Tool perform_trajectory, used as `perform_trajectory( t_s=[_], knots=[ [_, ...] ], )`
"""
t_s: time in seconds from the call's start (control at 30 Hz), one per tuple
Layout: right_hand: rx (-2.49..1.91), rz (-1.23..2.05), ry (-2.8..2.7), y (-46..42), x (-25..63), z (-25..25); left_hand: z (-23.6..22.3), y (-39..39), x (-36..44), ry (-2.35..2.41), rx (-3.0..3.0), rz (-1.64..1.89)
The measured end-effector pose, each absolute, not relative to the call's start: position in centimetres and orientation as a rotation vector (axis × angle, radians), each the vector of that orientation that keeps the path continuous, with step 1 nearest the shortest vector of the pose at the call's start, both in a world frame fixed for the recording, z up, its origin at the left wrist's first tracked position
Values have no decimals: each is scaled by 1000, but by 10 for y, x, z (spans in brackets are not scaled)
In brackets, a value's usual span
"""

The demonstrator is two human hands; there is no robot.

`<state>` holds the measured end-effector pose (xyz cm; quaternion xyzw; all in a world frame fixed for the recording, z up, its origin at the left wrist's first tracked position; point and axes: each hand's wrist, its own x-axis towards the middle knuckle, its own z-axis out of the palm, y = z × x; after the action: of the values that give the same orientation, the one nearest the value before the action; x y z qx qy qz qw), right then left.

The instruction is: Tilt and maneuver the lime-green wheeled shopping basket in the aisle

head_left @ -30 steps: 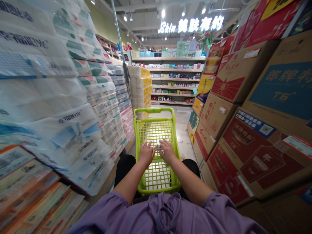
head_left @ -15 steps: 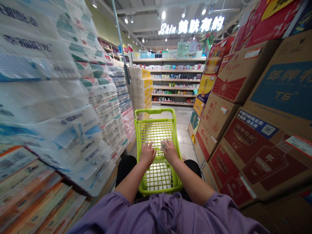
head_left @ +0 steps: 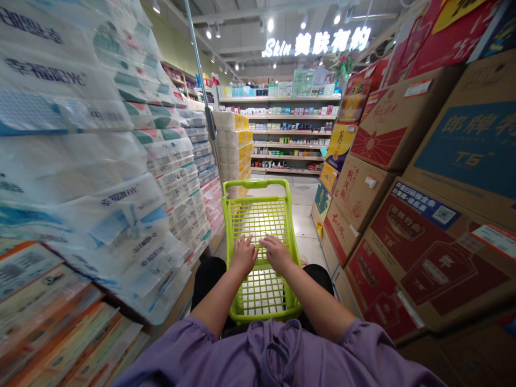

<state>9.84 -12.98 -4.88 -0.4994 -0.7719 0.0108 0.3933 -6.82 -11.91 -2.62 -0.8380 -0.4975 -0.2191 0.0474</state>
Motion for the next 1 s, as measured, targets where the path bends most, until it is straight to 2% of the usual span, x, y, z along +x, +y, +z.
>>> perform_trajectory(
  t_s=[0.07, 0.23, 0.4, 0.6, 0.8, 1.0],
  knots=[
    [-1230, 38, -2016, -131, 98, -48, -26, -119, -68, -1519, -2556, -668],
    [-1504, -38, -1759, -131, 101, -45, -27, -119, -68, -1531, -2561, -649],
    [-1288, 32, -1968, -132, 99, -45, -26, -120, -68, -1517, -2551, -667],
    [-1585, -15, -1727, -133, 102, -41, -25, -120, -68, -1503, -2557, -678],
    [-1263, 107, -1998, -134, 100, -43, -27, -119, -68, -1498, -2555, -694],
    [-1479, 37, -1811, -131, 102, -44, -26, -119, -68, -1500, -2550, -650]
  ],
)
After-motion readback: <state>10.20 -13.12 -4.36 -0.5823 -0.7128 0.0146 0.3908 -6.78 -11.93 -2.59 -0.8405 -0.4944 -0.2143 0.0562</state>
